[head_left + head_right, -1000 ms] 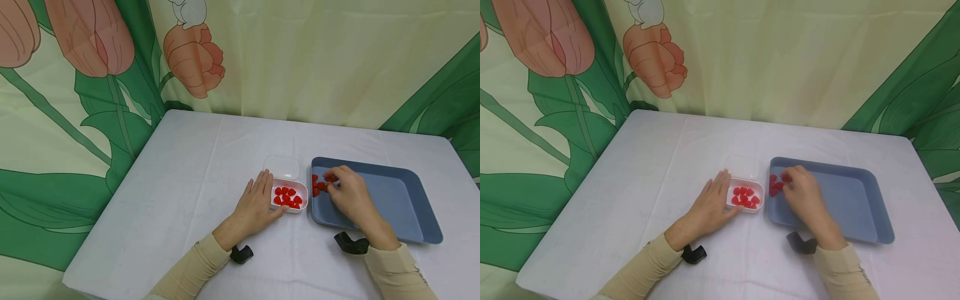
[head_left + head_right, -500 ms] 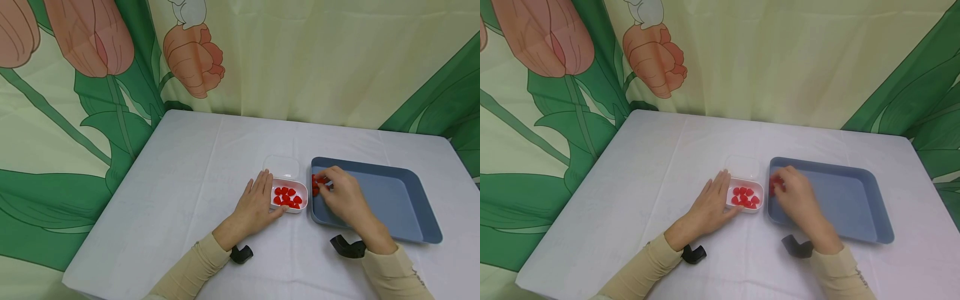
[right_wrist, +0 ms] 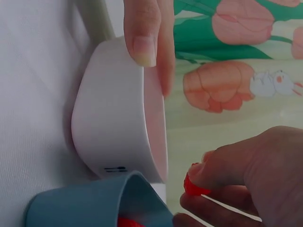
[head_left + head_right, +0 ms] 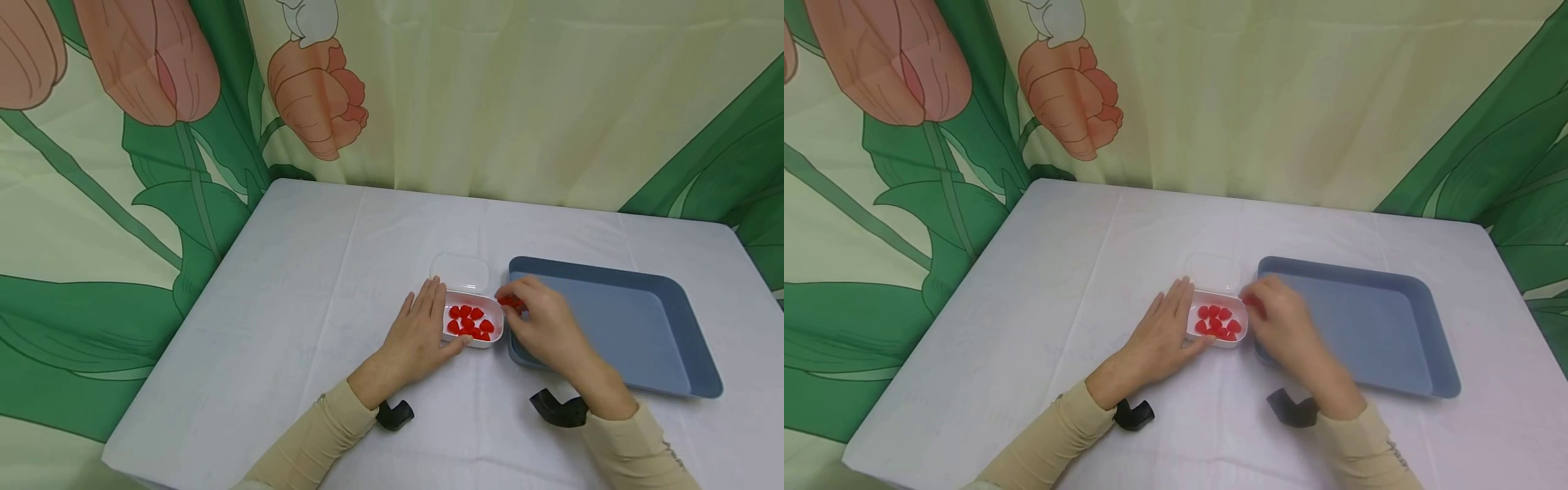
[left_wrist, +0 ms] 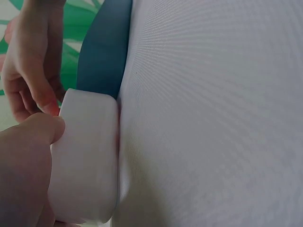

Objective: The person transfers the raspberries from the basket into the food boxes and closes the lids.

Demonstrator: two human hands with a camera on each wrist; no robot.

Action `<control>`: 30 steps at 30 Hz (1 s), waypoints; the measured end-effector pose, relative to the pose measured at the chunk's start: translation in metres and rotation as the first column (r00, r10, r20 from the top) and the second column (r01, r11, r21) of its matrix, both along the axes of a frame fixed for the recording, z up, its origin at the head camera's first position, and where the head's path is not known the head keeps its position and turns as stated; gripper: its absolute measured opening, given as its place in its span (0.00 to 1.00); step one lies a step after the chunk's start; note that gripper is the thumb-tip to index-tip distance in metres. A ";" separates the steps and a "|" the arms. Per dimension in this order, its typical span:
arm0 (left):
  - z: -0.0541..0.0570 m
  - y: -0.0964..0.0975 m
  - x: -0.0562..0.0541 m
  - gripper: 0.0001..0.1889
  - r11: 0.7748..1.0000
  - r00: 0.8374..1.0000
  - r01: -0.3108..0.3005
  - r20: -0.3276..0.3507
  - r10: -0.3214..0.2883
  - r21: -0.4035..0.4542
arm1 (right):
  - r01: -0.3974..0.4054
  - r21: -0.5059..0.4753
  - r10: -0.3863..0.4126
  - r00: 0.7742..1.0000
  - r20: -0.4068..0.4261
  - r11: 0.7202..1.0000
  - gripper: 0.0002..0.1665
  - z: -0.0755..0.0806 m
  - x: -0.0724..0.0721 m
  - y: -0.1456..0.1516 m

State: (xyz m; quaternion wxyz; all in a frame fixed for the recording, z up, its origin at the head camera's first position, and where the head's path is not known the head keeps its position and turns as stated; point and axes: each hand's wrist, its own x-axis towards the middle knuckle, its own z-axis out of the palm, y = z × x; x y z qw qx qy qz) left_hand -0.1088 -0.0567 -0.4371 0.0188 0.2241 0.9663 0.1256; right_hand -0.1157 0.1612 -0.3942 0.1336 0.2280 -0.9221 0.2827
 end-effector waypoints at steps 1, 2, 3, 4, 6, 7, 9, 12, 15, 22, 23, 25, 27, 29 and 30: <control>0.000 0.000 0.000 0.50 1.000 1.000 0.002 -0.003 -0.002 -0.001 | -0.015 0.000 0.015 1.000 -0.006 1.000 0.15 0.000 0.000 -0.001; 0.000 0.000 0.000 0.50 1.000 1.000 0.003 -0.005 -0.003 -0.001 | -0.029 0.000 0.029 1.000 -0.012 1.000 0.15 -0.001 0.000 -0.002; 0.000 0.000 0.000 0.50 1.000 1.000 0.005 -0.006 -0.005 -0.004 | -0.040 0.001 0.040 0.999 -0.016 0.999 0.15 -0.002 0.000 -0.003; 0.000 0.000 0.000 0.50 1.000 1.000 0.006 -0.006 -0.006 -0.005 | -0.048 0.000 0.048 0.999 -0.020 0.999 0.15 -0.002 0.000 -0.004; 0.000 0.000 0.000 0.50 1.000 1.000 0.006 -0.004 -0.006 -0.009 | -0.063 -0.006 0.062 0.998 -0.018 0.998 0.16 -0.004 0.000 -0.006; 0.000 0.000 0.000 0.50 1.000 1.000 0.006 -0.002 -0.006 -0.013 | -0.068 -0.008 0.067 0.998 -0.016 0.998 0.16 -0.005 0.000 -0.008; 0.000 0.000 0.000 0.50 1.000 1.000 0.006 0.002 -0.006 -0.018 | -0.074 -0.011 0.074 0.997 -0.012 0.997 0.16 -0.007 0.000 -0.010; 0.000 0.000 0.000 0.50 1.000 1.000 0.005 0.005 -0.005 -0.021 | -0.079 -0.014 0.079 0.997 -0.011 0.997 0.16 -0.008 0.001 -0.013; 0.000 0.000 0.000 0.49 1.000 1.000 0.006 0.002 -0.006 -0.019 | -0.076 -0.013 0.076 0.997 -0.011 0.997 0.17 -0.009 0.002 -0.016; 0.000 -0.001 -0.001 0.50 1.000 1.000 -0.001 0.011 0.001 -0.016 | -0.068 0.013 0.068 0.997 0.034 0.998 0.16 -0.007 0.004 -0.019; 0.000 -0.001 -0.001 0.50 1.000 1.000 -0.001 0.012 0.001 -0.015 | -0.066 0.020 0.065 0.997 0.033 0.998 0.16 -0.008 0.004 -0.019; 0.000 0.000 0.000 0.50 1.000 1.000 -0.001 0.013 0.001 -0.017 | -0.065 0.024 0.064 0.997 0.033 0.998 0.16 -0.009 0.005 -0.020; 0.000 0.000 0.000 0.50 1.000 1.000 0.000 0.014 0.000 -0.015 | -0.063 0.024 0.063 0.998 0.028 0.998 0.17 -0.009 0.006 -0.021; 0.001 -0.001 0.000 0.50 1.000 1.000 0.001 0.014 -0.001 -0.014 | -0.059 0.025 0.058 0.998 0.031 0.998 0.16 -0.009 0.006 -0.021; 0.001 -0.001 0.000 0.50 1.000 1.000 0.001 0.014 -0.001 -0.012 | -0.058 0.022 0.057 0.998 0.034 0.998 0.16 -0.009 0.006 -0.022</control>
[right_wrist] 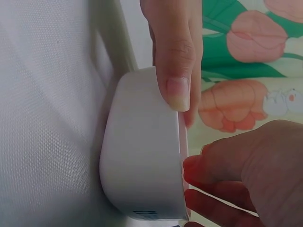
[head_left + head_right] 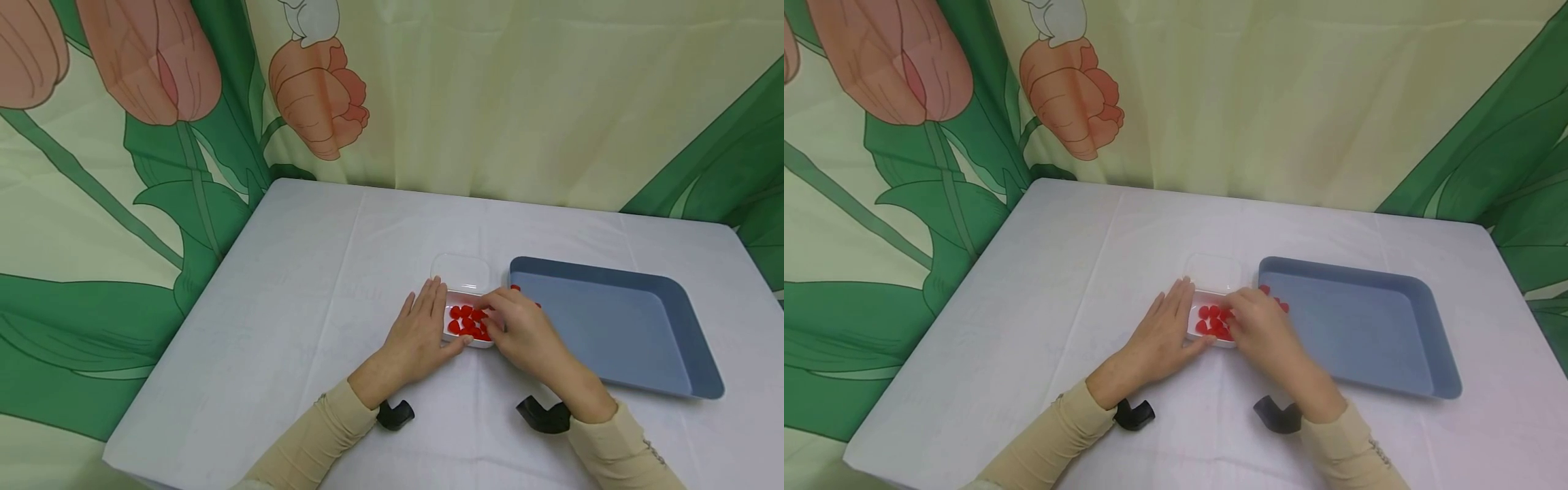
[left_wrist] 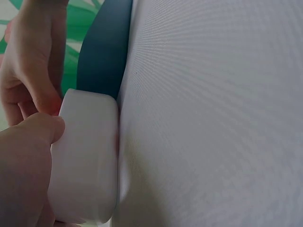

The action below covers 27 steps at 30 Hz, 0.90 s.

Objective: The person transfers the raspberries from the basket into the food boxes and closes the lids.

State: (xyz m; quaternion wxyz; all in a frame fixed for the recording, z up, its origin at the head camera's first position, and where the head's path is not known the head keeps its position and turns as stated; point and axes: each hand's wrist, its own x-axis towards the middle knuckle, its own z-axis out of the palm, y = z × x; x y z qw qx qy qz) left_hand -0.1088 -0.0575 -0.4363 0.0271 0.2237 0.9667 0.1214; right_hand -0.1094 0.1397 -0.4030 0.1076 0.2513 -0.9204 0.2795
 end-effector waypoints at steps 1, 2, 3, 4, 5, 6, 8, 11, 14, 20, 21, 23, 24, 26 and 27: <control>0.000 0.000 0.000 0.50 1.000 1.000 0.000 0.001 0.000 0.002 | 0.002 -0.001 -0.002 1.000 0.001 1.000 0.16 0.001 0.000 0.000; 0.000 0.000 0.000 0.50 1.000 1.000 0.001 0.001 -0.001 0.002 | 0.006 -0.002 -0.006 1.000 0.005 1.000 0.16 0.001 0.001 0.000; 0.000 0.000 0.000 0.49 1.000 1.000 0.001 0.002 -0.001 0.004 | 0.008 -0.001 -0.008 1.000 0.007 1.000 0.16 0.001 0.001 0.000; 0.000 0.000 0.000 0.50 1.000 1.000 0.001 0.002 -0.001 0.004 | 0.008 -0.005 -0.008 1.000 0.010 1.000 0.16 0.002 0.001 0.000; 0.000 0.000 0.001 0.50 1.000 1.000 0.000 0.003 0.000 0.004 | 0.008 -0.005 -0.007 1.000 0.008 1.000 0.16 0.002 0.001 0.001; 0.000 0.000 0.001 0.50 1.000 1.000 -0.001 0.004 0.001 0.005 | 0.007 -0.009 -0.007 1.000 0.008 1.000 0.16 0.003 0.001 0.001; 0.000 0.000 0.001 0.50 1.000 1.000 -0.002 0.005 0.002 0.005 | 0.006 -0.018 -0.006 1.000 0.002 1.000 0.16 0.004 0.002 0.001; 0.000 0.001 0.001 0.50 1.000 1.000 -0.002 0.003 0.002 0.003 | 0.005 -0.037 -0.006 1.000 -0.019 0.999 0.16 0.006 0.002 0.002; 0.001 0.001 0.000 0.50 1.000 1.000 -0.004 0.003 0.004 -0.001 | 0.007 -0.060 -0.010 0.999 -0.045 0.998 0.16 0.008 0.002 0.004; 0.001 0.001 0.000 0.50 1.000 1.000 -0.008 0.009 0.008 0.005 | 0.034 -0.072 -0.041 0.995 -0.090 0.997 0.16 0.011 0.001 0.013; 0.001 0.001 0.000 0.50 1.000 1.000 -0.009 0.010 0.009 0.008 | 0.040 -0.074 -0.046 0.995 -0.091 0.996 0.16 0.011 0.001 0.015; 0.001 0.001 0.000 0.50 1.000 1.000 -0.010 0.017 0.010 0.010 | 0.048 -0.078 -0.055 0.994 -0.094 0.996 0.16 0.011 0.000 0.019; 0.001 0.001 0.000 0.50 1.000 1.000 -0.011 0.021 0.010 0.009 | 0.053 -0.080 -0.060 0.993 -0.097 0.995 0.15 0.010 0.000 0.021; 0.001 0.001 0.000 0.50 1.000 1.000 -0.012 0.029 0.012 0.011 | 0.063 -0.086 -0.072 0.992 -0.102 0.994 0.15 0.009 -0.001 0.025; 0.001 0.001 0.000 0.50 1.000 0.999 -0.013 0.033 0.012 0.012 | 0.069 -0.088 -0.078 0.991 -0.105 0.994 0.15 0.009 -0.002 0.027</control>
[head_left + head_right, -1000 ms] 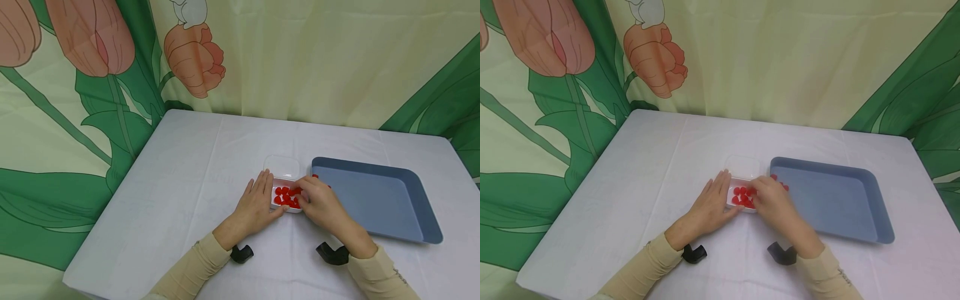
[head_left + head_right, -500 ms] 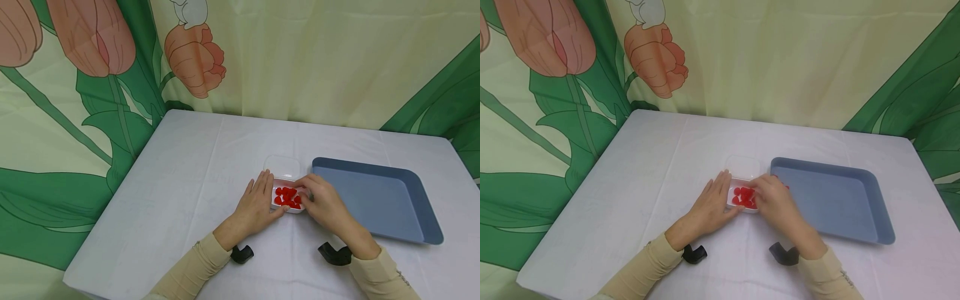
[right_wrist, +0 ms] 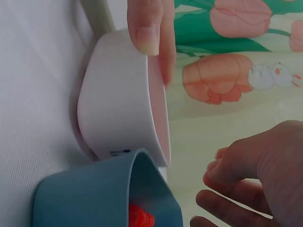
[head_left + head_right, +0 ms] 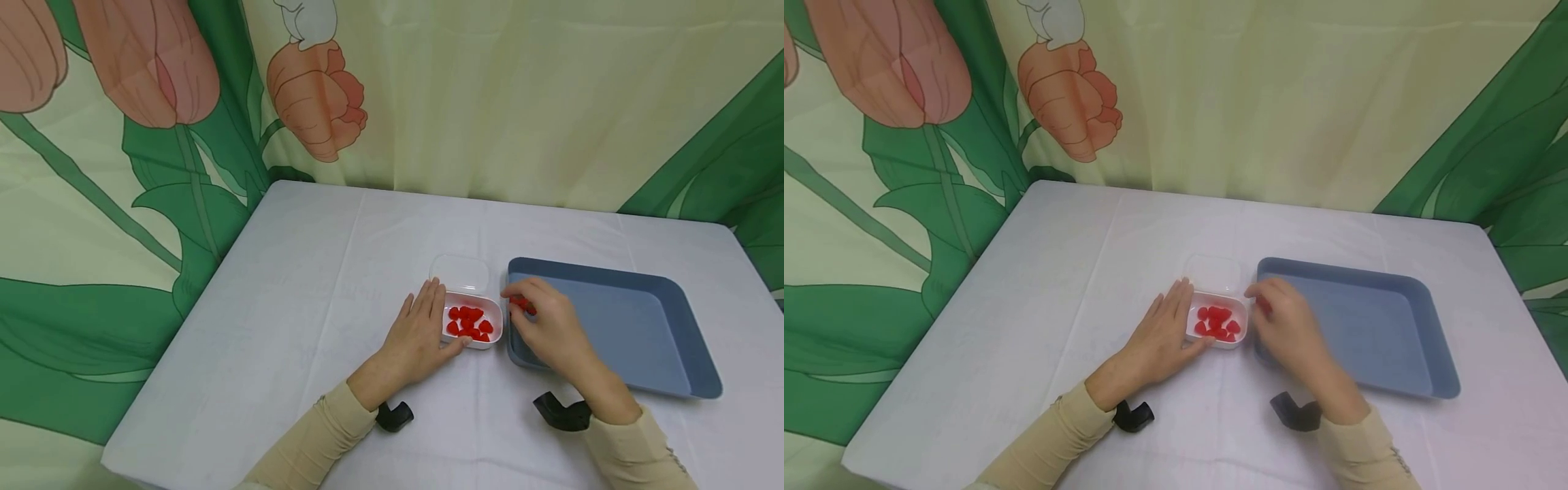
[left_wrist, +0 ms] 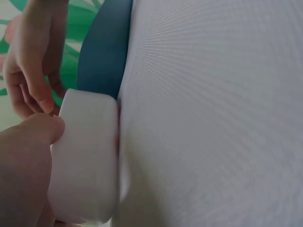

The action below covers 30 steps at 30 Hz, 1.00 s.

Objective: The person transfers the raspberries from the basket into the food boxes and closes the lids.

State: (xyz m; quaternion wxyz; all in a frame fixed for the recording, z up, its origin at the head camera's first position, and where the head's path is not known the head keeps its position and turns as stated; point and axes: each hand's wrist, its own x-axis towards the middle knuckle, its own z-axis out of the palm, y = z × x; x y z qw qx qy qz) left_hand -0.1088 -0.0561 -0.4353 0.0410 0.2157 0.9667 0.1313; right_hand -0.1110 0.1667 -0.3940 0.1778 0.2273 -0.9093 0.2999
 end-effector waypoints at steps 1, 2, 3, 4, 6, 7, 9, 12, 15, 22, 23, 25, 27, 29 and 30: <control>0.000 0.000 0.000 0.50 1.000 1.000 0.001 0.004 -0.001 0.001 | 0.008 0.000 -0.008 1.000 -0.004 1.000 0.15 -0.001 0.000 0.002; 0.000 0.001 0.000 0.50 1.000 1.000 0.002 0.006 -0.002 0.000 | 0.016 0.000 -0.016 1.000 -0.005 1.000 0.14 -0.001 0.000 0.004; 0.000 0.001 0.000 0.50 1.000 1.000 0.002 0.006 -0.002 0.000 | 0.024 0.003 -0.024 1.000 -0.006 1.000 0.14 -0.002 0.000 0.006; 0.000 0.002 0.000 0.50 1.000 1.000 0.003 0.005 -0.003 0.001 | 0.031 0.003 -0.031 1.000 -0.004 1.000 0.14 -0.002 0.001 0.008; -0.001 0.003 0.000 0.50 1.000 1.000 0.005 0.004 -0.005 -0.001 | 0.045 0.007 -0.045 0.999 0.002 0.999 0.14 -0.004 0.002 0.012; -0.001 0.003 0.000 0.50 1.000 1.000 0.005 0.003 -0.005 -0.002 | 0.052 0.010 -0.052 0.999 0.006 0.999 0.13 -0.004 0.002 0.014; -0.001 0.004 0.000 0.50 1.000 1.000 0.006 0.004 -0.006 0.002 | 0.070 0.020 -0.070 0.997 0.015 0.997 0.14 -0.006 0.003 0.018; -0.001 0.005 0.000 0.50 1.000 1.000 0.001 0.010 -0.001 0.012 | 0.087 0.034 -0.089 0.995 0.042 0.996 0.13 -0.010 0.004 0.022; -0.001 0.005 0.000 0.49 1.000 1.000 -0.005 0.012 0.005 0.020 | 0.103 0.047 -0.107 0.990 0.091 0.994 0.13 -0.013 0.005 0.025; -0.003 0.006 0.003 0.50 1.000 1.000 -0.001 0.005 0.001 0.019 | 0.130 0.079 -0.143 0.970 0.197 0.988 0.14 -0.018 0.008 0.030; -0.003 0.006 0.003 0.50 1.000 1.000 -0.003 0.002 0.003 0.023 | 0.132 0.079 -0.146 0.968 0.203 0.988 0.13 -0.017 0.008 0.029; -0.003 0.006 0.003 0.50 1.000 1.000 -0.010 -0.001 0.010 0.018 | 0.135 0.074 -0.148 0.968 0.202 0.988 0.13 -0.016 0.007 0.029; -0.002 0.005 0.003 0.50 1.000 1.000 -0.017 -0.004 0.017 0.020 | 0.140 0.068 -0.151 0.969 0.196 0.988 0.13 -0.015 0.005 0.029; -0.003 0.005 0.003 0.50 1.000 1.000 -0.024 -0.005 0.024 0.019 | 0.150 0.065 -0.160 0.969 0.190 0.987 0.13 -0.016 0.004 0.029; -0.003 0.005 0.003 0.50 1.000 1.000 -0.027 -0.005 0.027 0.017 | 0.156 0.066 -0.165 0.968 0.190 0.986 0.13 -0.016 0.004 0.030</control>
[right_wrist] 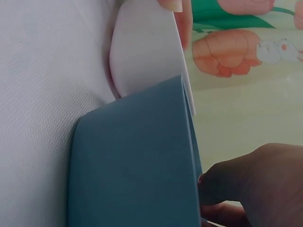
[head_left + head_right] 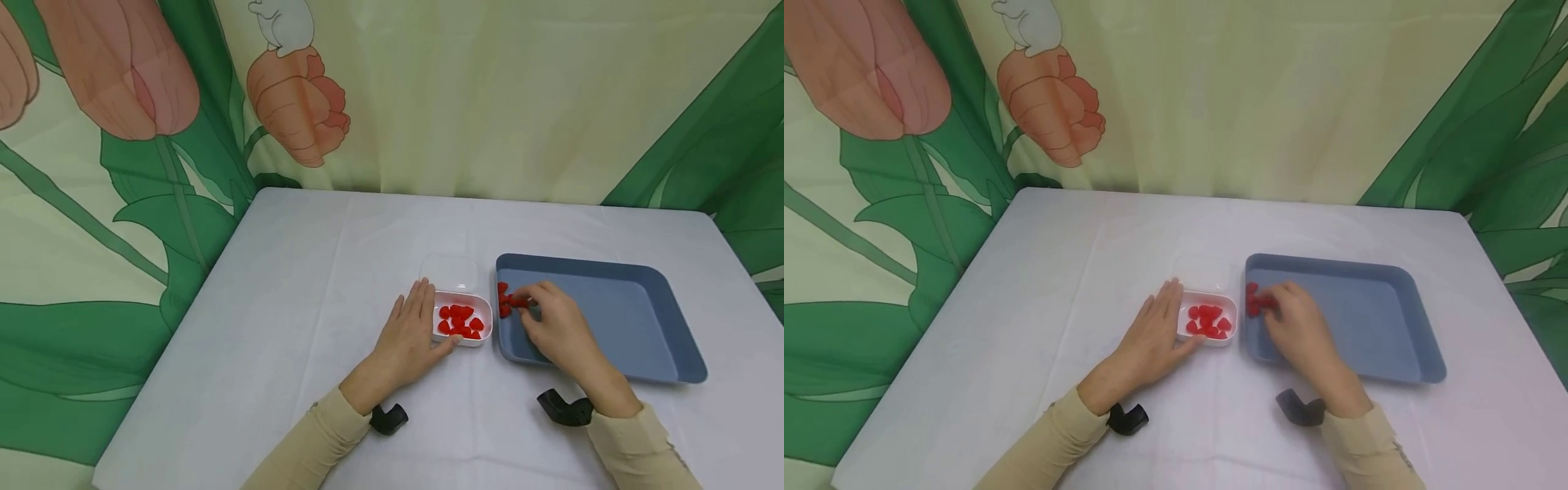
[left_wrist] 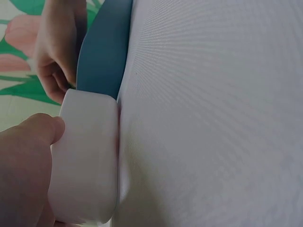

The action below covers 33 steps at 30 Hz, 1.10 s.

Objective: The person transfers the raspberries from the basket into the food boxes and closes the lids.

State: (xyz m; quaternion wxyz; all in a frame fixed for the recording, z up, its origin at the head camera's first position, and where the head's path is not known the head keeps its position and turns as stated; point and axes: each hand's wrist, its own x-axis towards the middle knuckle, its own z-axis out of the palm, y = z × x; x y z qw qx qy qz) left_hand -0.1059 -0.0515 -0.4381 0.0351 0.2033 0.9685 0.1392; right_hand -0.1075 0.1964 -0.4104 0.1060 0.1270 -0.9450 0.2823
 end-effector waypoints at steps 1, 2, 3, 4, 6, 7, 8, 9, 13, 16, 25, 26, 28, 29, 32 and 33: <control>0.000 0.000 0.000 0.50 1.000 1.000 -0.002 0.001 0.002 0.001 | 0.009 0.005 -0.009 1.000 0.007 1.000 0.13 -0.001 0.000 0.001; -0.001 0.000 0.000 0.50 1.000 1.000 -0.002 0.002 0.002 0.002 | 0.018 0.010 -0.018 1.000 0.015 1.000 0.13 -0.002 0.000 0.002; -0.002 0.000 0.000 0.50 1.000 1.000 -0.003 0.002 0.003 0.003 | 0.027 0.016 -0.027 0.999 0.024 1.000 0.13 -0.003 -0.001 0.003; -0.002 0.000 0.001 0.50 1.000 1.000 -0.003 0.002 0.003 0.000 | 0.036 0.024 -0.037 0.999 0.036 0.999 0.13 -0.004 -0.001 0.004; -0.002 -0.001 0.001 0.50 1.000 1.000 -0.005 0.006 0.005 -0.006 | 0.047 0.034 -0.049 0.997 0.059 0.998 0.13 -0.006 -0.002 0.005; -0.002 -0.002 0.001 0.50 1.000 1.000 -0.007 0.009 0.007 -0.006 | 0.049 0.035 -0.051 0.996 0.072 0.998 0.13 -0.007 -0.002 0.005; -0.002 -0.002 0.002 0.50 1.000 1.000 -0.010 0.013 0.010 -0.004 | 0.051 0.039 -0.054 0.995 0.078 0.998 0.13 -0.008 -0.003 0.005; -0.002 -0.003 0.002 0.50 1.000 1.000 -0.013 0.018 0.013 -0.002 | 0.051 0.043 -0.055 0.995 0.083 0.998 0.13 -0.008 -0.004 0.005; -0.002 -0.005 0.003 0.51 1.000 0.999 -0.025 0.031 0.025 0.012 | 0.047 0.044 -0.051 0.995 0.091 0.998 0.13 -0.010 -0.006 0.003; -0.002 -0.006 0.003 0.51 0.999 0.999 -0.031 0.036 0.030 0.019 | 0.046 0.032 -0.049 0.995 0.088 0.998 0.13 -0.011 -0.008 0.002; -0.003 -0.005 0.002 0.50 0.998 0.999 -0.036 0.038 0.035 0.050 | 0.047 0.014 -0.048 0.995 0.083 0.999 0.12 -0.015 -0.014 0.001; -0.003 -0.004 0.002 0.50 0.998 0.999 -0.033 0.036 0.031 0.054 | 0.050 0.014 -0.051 0.995 0.080 0.999 0.12 -0.014 -0.014 0.002; -0.003 -0.002 0.001 0.50 0.998 0.999 -0.022 0.032 0.020 0.057 | 0.061 0.011 -0.061 0.995 0.077 0.998 0.12 -0.014 -0.013 0.004; -0.002 -0.001 0.001 0.50 0.998 0.999 -0.016 0.030 0.014 0.056 | 0.064 0.009 -0.065 0.995 0.077 0.998 0.12 -0.014 -0.013 0.005; -0.002 0.003 0.000 0.50 0.999 1.000 -0.003 0.022 0.002 0.049 | 0.074 0.003 -0.074 0.994 0.082 0.997 0.11 -0.013 -0.012 0.009; -0.002 0.004 -0.001 0.50 0.999 1.000 0.001 0.020 -0.002 0.046 | 0.077 0.000 -0.077 0.994 0.083 0.997 0.11 -0.013 -0.012 0.010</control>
